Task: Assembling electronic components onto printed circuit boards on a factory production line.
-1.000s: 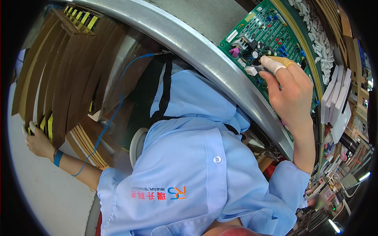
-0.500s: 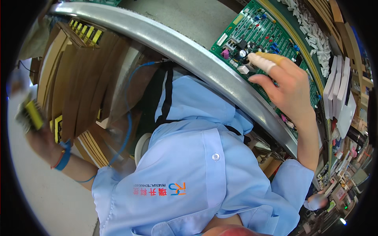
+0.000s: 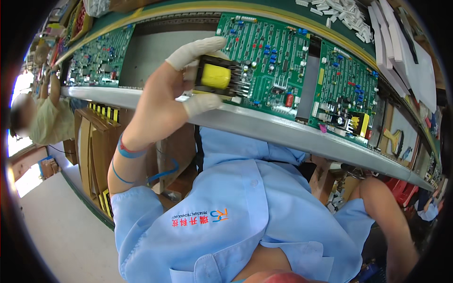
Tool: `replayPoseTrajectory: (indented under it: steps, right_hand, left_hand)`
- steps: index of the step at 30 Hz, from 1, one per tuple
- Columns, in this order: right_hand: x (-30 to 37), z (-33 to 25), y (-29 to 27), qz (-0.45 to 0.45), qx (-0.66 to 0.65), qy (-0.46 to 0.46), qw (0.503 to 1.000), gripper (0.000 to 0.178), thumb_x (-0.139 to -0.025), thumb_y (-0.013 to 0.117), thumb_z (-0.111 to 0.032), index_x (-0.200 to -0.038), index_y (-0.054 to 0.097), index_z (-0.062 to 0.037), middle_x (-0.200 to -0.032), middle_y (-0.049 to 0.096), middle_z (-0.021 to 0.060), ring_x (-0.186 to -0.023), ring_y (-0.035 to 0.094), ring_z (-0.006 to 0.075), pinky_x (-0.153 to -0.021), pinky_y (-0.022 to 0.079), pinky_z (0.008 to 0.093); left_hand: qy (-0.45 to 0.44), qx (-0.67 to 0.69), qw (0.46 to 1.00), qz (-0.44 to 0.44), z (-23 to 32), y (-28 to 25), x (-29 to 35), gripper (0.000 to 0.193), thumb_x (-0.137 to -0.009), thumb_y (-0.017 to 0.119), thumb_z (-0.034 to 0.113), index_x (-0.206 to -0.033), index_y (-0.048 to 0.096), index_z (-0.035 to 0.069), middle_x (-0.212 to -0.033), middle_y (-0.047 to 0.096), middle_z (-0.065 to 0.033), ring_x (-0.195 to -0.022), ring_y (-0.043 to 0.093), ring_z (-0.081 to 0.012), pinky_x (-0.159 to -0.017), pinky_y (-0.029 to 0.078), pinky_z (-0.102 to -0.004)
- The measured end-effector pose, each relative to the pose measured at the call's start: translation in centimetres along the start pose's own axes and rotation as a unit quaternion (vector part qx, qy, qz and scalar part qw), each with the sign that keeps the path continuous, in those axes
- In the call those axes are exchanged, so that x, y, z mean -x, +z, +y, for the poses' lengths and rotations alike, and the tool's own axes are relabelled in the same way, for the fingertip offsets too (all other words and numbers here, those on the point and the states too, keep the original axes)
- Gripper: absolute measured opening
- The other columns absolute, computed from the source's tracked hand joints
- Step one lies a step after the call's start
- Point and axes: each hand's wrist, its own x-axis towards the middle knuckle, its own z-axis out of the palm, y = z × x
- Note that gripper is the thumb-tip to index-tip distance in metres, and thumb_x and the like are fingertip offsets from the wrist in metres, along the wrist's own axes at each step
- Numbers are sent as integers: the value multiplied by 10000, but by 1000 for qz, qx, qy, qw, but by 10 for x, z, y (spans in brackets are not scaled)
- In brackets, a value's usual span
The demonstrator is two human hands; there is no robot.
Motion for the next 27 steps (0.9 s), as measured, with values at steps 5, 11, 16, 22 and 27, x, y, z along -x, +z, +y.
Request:
replayPoseTrajectory:
  steps: [5, 11, 16, 22, 27]
  right_hand:
    - [-156, 134, -4, -86, -161, -87, 979, 282, -860, 545, -145, -806, 659, 107, -733, 623, 151, -713, 660, 256, -719, 568, 397]
    - [-123, 164, -31, -2, -98, 6, 995, 279, -855, 645, -262, -793, 668, 9, -780, 673, 126, -682, 657, 257, -761, 553, 391]
    - [-82, 164, -34, 59, -68, -2, 996, 188, -937, 559, -77, -917, 742, -43, -891, 718, 47, -750, 680, 80, -727, 532, 154]
    - [-86, 169, -33, 80, -32, 53, 995, 153, -919, 609, -148, -893, 758, -123, -880, 726, -4, -731, 679, 55, -702, 527, 153]
    - [44, 79, -53, 64, -39, 53, 996, 156, -919, 608, -166, -891, 757, -129, -890, 726, -2, -737, 679, 62, -698, 523, 172]
  left_hand:
    - [123, -317, 937, -79, 9, 28, -56, 879, -710, 806, 123, -1464, 363, 44, -1225, 612, -84, -1129, 555, -251, -1071, 339, -368]
    - [170, -503, 836, -141, 16, 38, -69, 911, -645, 765, 79, -1466, 371, 69, -1094, 662, -55, -1081, 571, -280, -1120, 212, -470]
    - [159, -562, 799, -145, 20, 36, -68, 939, -620, 768, 76, -1469, 367, 70, -1049, 665, -49, -1088, 581, -269, -1114, 216, -492]
    - [204, -551, 791, -168, 15, 51, -73, 942, -627, 781, 61, -1474, 371, 109, -966, 652, -59, -1023, 591, -269, -1115, 230, -486]
    - [40, -582, 760, -286, 45, 61, -86, 725, -783, 593, 53, -1417, 289, -126, -731, 570, -81, -775, 590, -280, -1063, 193, -551]
